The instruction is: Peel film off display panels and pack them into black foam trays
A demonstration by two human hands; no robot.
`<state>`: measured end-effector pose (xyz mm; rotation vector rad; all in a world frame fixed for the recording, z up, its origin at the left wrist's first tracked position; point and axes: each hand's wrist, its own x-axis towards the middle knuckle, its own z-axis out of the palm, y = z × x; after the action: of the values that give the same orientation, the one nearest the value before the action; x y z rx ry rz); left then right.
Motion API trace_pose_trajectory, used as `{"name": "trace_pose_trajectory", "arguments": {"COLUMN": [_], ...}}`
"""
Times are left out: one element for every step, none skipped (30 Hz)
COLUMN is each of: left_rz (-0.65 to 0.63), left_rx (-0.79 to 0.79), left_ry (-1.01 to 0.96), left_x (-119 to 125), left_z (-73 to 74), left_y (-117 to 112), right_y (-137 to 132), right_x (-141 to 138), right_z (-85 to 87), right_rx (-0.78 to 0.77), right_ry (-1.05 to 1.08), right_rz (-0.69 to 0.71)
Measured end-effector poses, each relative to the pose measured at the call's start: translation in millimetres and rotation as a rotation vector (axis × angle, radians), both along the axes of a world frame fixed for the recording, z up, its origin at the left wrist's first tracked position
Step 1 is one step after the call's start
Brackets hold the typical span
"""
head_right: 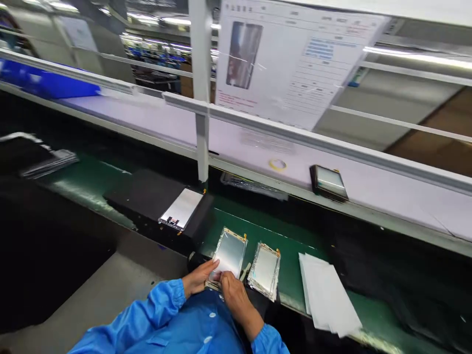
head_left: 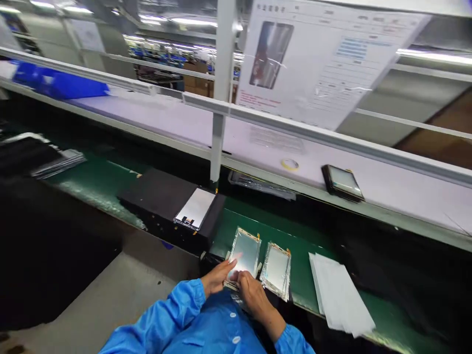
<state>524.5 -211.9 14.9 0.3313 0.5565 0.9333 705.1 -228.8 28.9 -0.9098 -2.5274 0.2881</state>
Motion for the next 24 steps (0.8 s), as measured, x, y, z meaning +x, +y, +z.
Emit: {"name": "trace_pose_trajectory", "arguments": {"left_rz": [-0.017, -0.043, -0.073, -0.109, -0.147, -0.180, -0.207, -0.229, -0.254, -0.279, -0.309, -0.342, -0.374, -0.399, -0.417, -0.430, -0.436, -0.438, -0.439, -0.440, -0.443, -0.447, -0.449, -0.444], "left_rx": [0.036, 0.078, 0.127, 0.176, 0.215, 0.242, 0.257, 0.259, 0.258, 0.257, 0.259, 0.261, 0.259, 0.255, 0.248, 0.241, 0.234, 0.228, 0.222, 0.215, 0.207, 0.199, 0.191, 0.185], "left_ry": [0.007, 0.019, 0.037, 0.060, 0.086, 0.113, 0.135, 0.148, 0.158, 0.161, 0.157, 0.146, 0.132, 0.120, 0.111, 0.110, 0.119, 0.133, 0.147, 0.158, 0.166, 0.173, 0.184, 0.204], "left_x": [-6.4, -12.5, -18.4, -24.0, -29.4, -34.6, -39.9, -45.1, -50.2, -55.3, -60.2, -64.7, -68.7, -72.1, -74.9, -77.0, -78.5, -79.7, -80.6, -81.5, -82.5, -83.7, -85.0, -86.3], "left_z": [6.1, 12.5, 18.8, 24.7, 30.0, 34.4, 37.7, 39.8, 41.0, 41.2, 40.8, 40.2, 39.5, 39.0, 38.9, 39.2, 39.8, 40.6, 41.5, 42.2, 42.7, 43.0, 43.1, 43.2], "left_y": [-5.6, -11.2, -16.7, -21.8, -26.5, -30.7, -34.4, -37.9, -41.1, -44.3, -47.4, -50.3, -53.0, -55.4, -57.3, -58.7, -59.6, -60.1, -60.0, -59.6, -58.9, -57.8, -56.4, -54.8], "right_y": [-2.6, -4.1, -4.5, -3.5, -1.0, 3.2, 8.7, 15.0, 21.5, 27.0, 30.8, 32.0, 30.5, 26.4, 20.1, 12.4, 4.3, -3.4, -10.1, -15.4, -19.2, -21.8, -23.5, -24.6], "right_x": [-5.1, -9.2, -11.9, -12.9, -11.5, -6.7, 2.0, 15.1, 32.0, 51.9, 72.8, 92.8, 109.4, 120.8, 125.7, 123.7, 115.1, 101.5, 84.4, 66.0, 47.9, 31.6, 17.6, 6.2], "right_z": [3.3, 4.7, 5.4, 6.6, 9.4, 14.7, 22.8, 33.5, 46.4, 60.3, 74.0, 86.3, 96.2, 102.9, 106.3, 106.5, 104.1, 99.8, 94.7, 89.4, 84.7, 80.9, 78.0, 75.6], "right_rx": [-0.016, -0.046, -0.091, -0.151, -0.222, -0.294, -0.357, -0.395, -0.394, -0.354, -0.262, -0.145, -0.032, 0.049, 0.070, 0.022, -0.086, -0.230, -0.384, -0.520, -0.624, -0.691, -0.733, -0.760], "right_ry": [-0.008, 0.002, 0.035, 0.094, 0.181, 0.295, 0.432, 0.587, 0.749, 0.910, 1.057, 1.161, 1.199, 1.175, 1.101, 1.008, 0.923, 0.870, 0.853, 0.866, 0.899, 0.949, 1.011, 1.080], "right_rz": [-0.024, -0.065, -0.121, -0.190, -0.269, -0.357, -0.451, -0.548, -0.650, -0.755, -0.868, -0.982, -1.085, -1.156, -1.186, -1.165, -1.095, -0.990, -0.872, -0.763, -0.678, -0.620, -0.590, -0.578]}}
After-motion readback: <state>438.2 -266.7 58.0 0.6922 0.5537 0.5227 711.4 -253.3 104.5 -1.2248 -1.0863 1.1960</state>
